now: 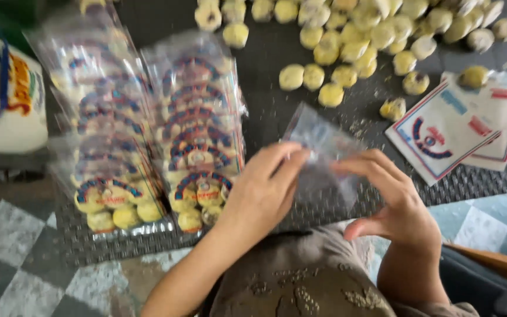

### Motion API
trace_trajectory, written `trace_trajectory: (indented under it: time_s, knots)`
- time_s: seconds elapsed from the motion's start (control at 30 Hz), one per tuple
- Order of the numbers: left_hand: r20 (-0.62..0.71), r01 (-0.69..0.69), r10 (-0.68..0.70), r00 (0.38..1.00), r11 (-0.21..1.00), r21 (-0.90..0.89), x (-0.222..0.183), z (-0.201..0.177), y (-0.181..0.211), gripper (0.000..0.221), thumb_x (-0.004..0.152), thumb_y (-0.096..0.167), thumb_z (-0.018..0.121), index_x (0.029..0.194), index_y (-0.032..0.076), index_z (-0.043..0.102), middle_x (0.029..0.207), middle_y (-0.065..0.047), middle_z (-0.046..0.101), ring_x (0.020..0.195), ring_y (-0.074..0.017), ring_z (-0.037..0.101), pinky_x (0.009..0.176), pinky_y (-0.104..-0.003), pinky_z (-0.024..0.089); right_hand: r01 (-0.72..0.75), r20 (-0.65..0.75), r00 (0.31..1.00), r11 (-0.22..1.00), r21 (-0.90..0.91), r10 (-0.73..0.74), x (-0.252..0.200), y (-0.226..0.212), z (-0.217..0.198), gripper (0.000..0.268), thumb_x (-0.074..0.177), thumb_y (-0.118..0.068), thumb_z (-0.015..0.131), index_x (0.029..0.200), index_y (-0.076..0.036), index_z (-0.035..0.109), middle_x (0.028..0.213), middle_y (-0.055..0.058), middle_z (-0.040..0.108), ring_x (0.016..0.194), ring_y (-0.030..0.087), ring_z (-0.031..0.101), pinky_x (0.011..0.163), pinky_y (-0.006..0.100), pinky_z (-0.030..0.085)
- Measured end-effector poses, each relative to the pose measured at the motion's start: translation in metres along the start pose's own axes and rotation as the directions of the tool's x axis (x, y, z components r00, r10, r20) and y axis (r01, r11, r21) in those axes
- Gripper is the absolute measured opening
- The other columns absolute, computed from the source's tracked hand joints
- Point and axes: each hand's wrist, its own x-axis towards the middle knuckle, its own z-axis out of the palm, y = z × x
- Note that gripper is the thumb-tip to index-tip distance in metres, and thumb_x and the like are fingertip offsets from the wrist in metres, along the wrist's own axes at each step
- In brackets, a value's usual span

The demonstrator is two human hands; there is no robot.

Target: Packing small round baked goods into clear plastic bags from a large pile on a table.

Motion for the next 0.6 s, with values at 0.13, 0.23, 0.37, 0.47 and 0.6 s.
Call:
trace_trajectory:
  time_s: [0.13,0.23,0.37,0.47,0.6]
  knots:
    - [0.038,0.192,-0.189,0.981,0.967,-0.168,0.005,-0.026,0.013,0.040,0.083,-0.003,0.052,0.121,0.007,0.056,0.118,-0.009,0.054,0.092,-0.0284,0.063,0.075,-0.036,0.054,0.019,0.010,1.000,0.994,-0.107,-0.018,0.001,0.000,0.012,0.084,0.057,-0.034,0.083,0.122,0.008,0.050,0.111,0.025,0.054,0.101,0.039,0.056,0.084,0.045,0.047]
    - [0.215,0.284,-0.230,0.949,0.921,-0.265,0.010,-0.038,0.019,0.057,0.075,-0.003,0.050,0.129,0.015,0.050,0.125,-0.013,0.050,0.085,-0.0360,0.064,0.066,-0.045,0.055,0.072,-0.216,0.967,0.959,-0.273,-0.134,-0.003,0.011,0.007,0.006,0.085,-0.003,0.064,0.089,0.001,0.066,0.092,0.013,0.065,0.086,0.032,0.064,0.087,0.039,0.046]
    - [0.416,0.080,-0.045,0.908,0.995,-0.067,0.012,-0.041,0.026,0.040,0.077,0.004,0.058,0.116,0.012,0.058,0.140,-0.018,0.033,0.110,-0.0378,0.044,0.088,-0.051,0.039,0.064,-0.199,0.970,0.938,-0.341,-0.139,0.009,-0.005,-0.002,0.017,0.085,0.011,0.048,0.081,0.003,0.062,0.083,0.013,0.063,0.083,0.027,0.062,0.087,0.040,0.040]
    - [0.421,0.052,0.035,0.907,0.980,-0.194,0.009,-0.036,0.034,0.029,0.086,0.008,0.053,0.114,0.005,0.052,0.131,-0.017,0.041,0.098,-0.0386,0.050,0.081,-0.052,0.043,0.079,-0.133,0.981,0.919,-0.386,-0.140,0.008,-0.005,0.001,0.014,0.089,0.002,0.051,0.079,0.000,0.061,0.081,0.011,0.062,0.084,0.027,0.062,0.095,0.042,0.034]
    - [0.411,0.037,0.064,0.909,0.972,-0.233,0.017,-0.051,0.044,0.036,0.080,-0.002,0.057,0.115,0.004,0.053,0.140,-0.011,0.036,0.054,-0.0371,0.053,0.042,-0.047,0.041,0.146,-0.051,0.983,0.921,-0.360,-0.175,0.014,-0.009,0.001,0.011,0.088,-0.001,0.054,0.078,-0.001,0.057,0.079,0.009,0.060,0.078,0.023,0.060,0.096,0.039,0.029]
